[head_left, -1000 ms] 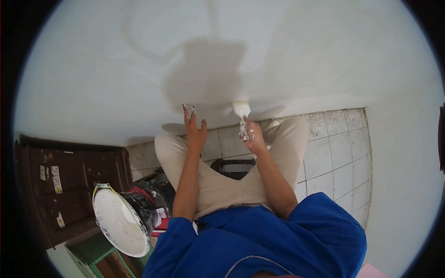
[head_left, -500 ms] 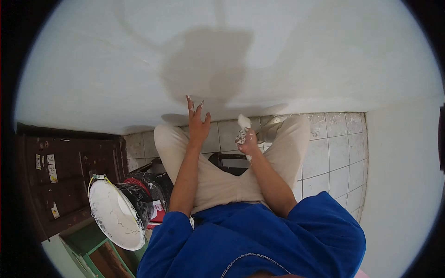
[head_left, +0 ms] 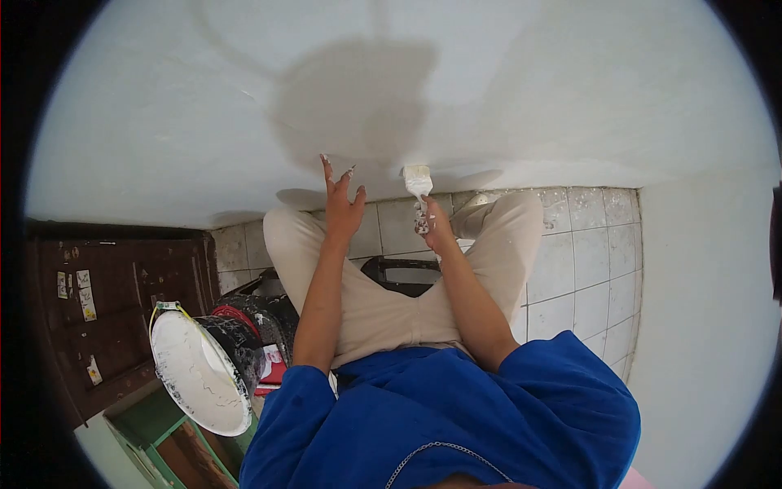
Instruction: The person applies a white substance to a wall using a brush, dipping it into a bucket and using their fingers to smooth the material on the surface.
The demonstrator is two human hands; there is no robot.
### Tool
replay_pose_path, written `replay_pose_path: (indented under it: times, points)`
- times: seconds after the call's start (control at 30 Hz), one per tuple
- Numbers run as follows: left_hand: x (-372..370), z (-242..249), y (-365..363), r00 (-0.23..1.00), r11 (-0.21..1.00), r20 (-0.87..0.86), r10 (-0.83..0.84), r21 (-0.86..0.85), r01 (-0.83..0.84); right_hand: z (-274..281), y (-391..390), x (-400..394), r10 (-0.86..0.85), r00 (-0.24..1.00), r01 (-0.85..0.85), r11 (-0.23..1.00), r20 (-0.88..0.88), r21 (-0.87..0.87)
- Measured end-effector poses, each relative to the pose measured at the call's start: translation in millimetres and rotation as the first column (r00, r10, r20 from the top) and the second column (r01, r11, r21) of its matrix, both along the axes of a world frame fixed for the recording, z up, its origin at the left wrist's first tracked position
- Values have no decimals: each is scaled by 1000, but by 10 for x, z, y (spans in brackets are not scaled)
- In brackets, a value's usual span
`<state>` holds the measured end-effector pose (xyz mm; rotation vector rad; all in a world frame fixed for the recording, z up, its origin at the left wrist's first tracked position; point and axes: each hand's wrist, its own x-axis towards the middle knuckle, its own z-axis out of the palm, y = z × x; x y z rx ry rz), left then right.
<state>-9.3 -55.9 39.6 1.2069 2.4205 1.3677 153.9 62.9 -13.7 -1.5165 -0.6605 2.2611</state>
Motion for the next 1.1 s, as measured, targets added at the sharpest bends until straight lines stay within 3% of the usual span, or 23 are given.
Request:
replay_pose_path:
  times: [0.1, 0.17, 0.3, 0.4, 0.5, 0.6, 0.7, 0.8, 0.9, 0.97, 1.07, 1.1]
  points:
    - [-15, -25, -16, 999, 1000, -47, 1, -29, -2, 57, -5, -3, -32, 992, 39, 997, -123, 59]
    - [-36, 10, 1, 999, 1000, -35, -17, -25, 16, 399, -63, 38, -36, 963, 76, 987, -265, 143]
    - [-4, -9, -5, 991, 999, 130, -31, 34, 27, 862, -124, 117, -178, 860, 338, 901, -479, 271]
    - [0, -39, 19, 992, 999, 123, -34, 35, 30, 962, -107, 101, -183, 926, 278, 922, -331, 268]
    - [-35, -171, 34, 999, 1000, 52, -13, -9, 14, 357, -120, 118, -62, 998, 61, 980, 1, 190]
    - [4, -82, 30, 994, 998, 110, 14, -62, -8, 23, -82, 150, -108, 981, 85, 987, -163, -138]
    - [24, -17, 37, 972, 1000, 233, 6, -26, 0, 20, 16, 82, -17, 998, 15, 999, -55, -46]
    - [-15, -117, 10, 1000, 999, 24, -10, -32, 11, 302, 114, 90, -84, 979, 94, 995, -187, 45]
    - [-57, -142, -24, 999, 998, -29, -26, -51, 24, 1211, 108, 331, -99, 955, 144, 979, -278, 145]
    - [-7, -95, -8, 999, 999, 42, -22, -32, 23, 1772, 113, 475, -129, 949, 199, 953, -288, 230]
    - [69, 46, 51, 983, 999, 184, -1, -42, 9, 2041, 103, 603, -26, 926, 217, 855, -378, 471]
    - [86, 84, 66, 973, 999, 232, 9, -54, 4, 2025, 92, 545, -63, 931, 243, 842, -359, 482]
